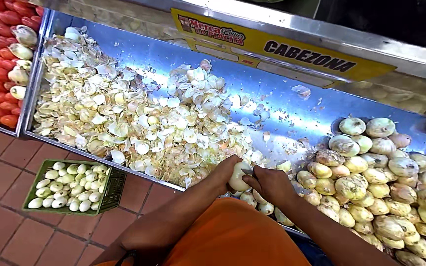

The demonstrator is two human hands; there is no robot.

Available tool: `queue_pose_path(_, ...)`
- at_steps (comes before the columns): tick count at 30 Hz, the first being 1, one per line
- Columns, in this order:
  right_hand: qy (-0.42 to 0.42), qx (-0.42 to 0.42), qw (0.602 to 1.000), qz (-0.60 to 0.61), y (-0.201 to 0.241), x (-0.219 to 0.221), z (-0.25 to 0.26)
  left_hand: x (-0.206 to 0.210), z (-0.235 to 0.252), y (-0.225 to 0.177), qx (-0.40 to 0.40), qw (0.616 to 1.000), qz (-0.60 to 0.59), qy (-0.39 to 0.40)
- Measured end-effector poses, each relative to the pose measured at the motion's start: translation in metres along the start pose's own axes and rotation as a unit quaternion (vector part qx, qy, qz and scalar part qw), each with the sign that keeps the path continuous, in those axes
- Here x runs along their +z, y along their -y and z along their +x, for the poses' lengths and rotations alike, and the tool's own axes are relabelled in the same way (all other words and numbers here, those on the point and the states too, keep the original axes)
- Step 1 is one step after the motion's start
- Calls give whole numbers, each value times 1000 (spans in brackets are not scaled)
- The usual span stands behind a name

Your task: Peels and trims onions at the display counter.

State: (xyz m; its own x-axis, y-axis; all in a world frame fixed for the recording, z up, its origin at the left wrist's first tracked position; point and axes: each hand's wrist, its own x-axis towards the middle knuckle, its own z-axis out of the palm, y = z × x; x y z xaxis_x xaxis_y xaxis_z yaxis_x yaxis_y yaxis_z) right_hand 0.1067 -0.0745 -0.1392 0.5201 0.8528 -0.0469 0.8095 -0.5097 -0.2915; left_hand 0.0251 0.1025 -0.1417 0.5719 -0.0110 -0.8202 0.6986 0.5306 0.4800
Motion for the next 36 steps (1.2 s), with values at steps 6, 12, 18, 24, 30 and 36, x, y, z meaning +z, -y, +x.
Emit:
queue_pose_path(6, 83, 44, 995, 22, 17, 11, -3, -12, 1, 18, -62, 997, -32, -32)
queue_pose_path(12, 76, 73, 992, 63, 35, 9, 1, -14, -13, 28, 13, 995, -58, -82)
queue_pose_path(18, 68, 162, 937, 302, 32, -2, 0, -27, -11, 7, 128, 986, -37, -101)
queue_pose_path(24, -28, 283, 864, 417, 10, -34, 9, -50, -16, 0, 83, 991, -86, -53)
queue_pose_path(30, -21, 293, 899, 325, 10, -48, 12, -55, -22, 7, 135, 984, -108, 51)
queue_pose_path(36, 70, 270, 880, 385, 29, -22, -7, -54, -25, 6, 217, 971, 11, 103)
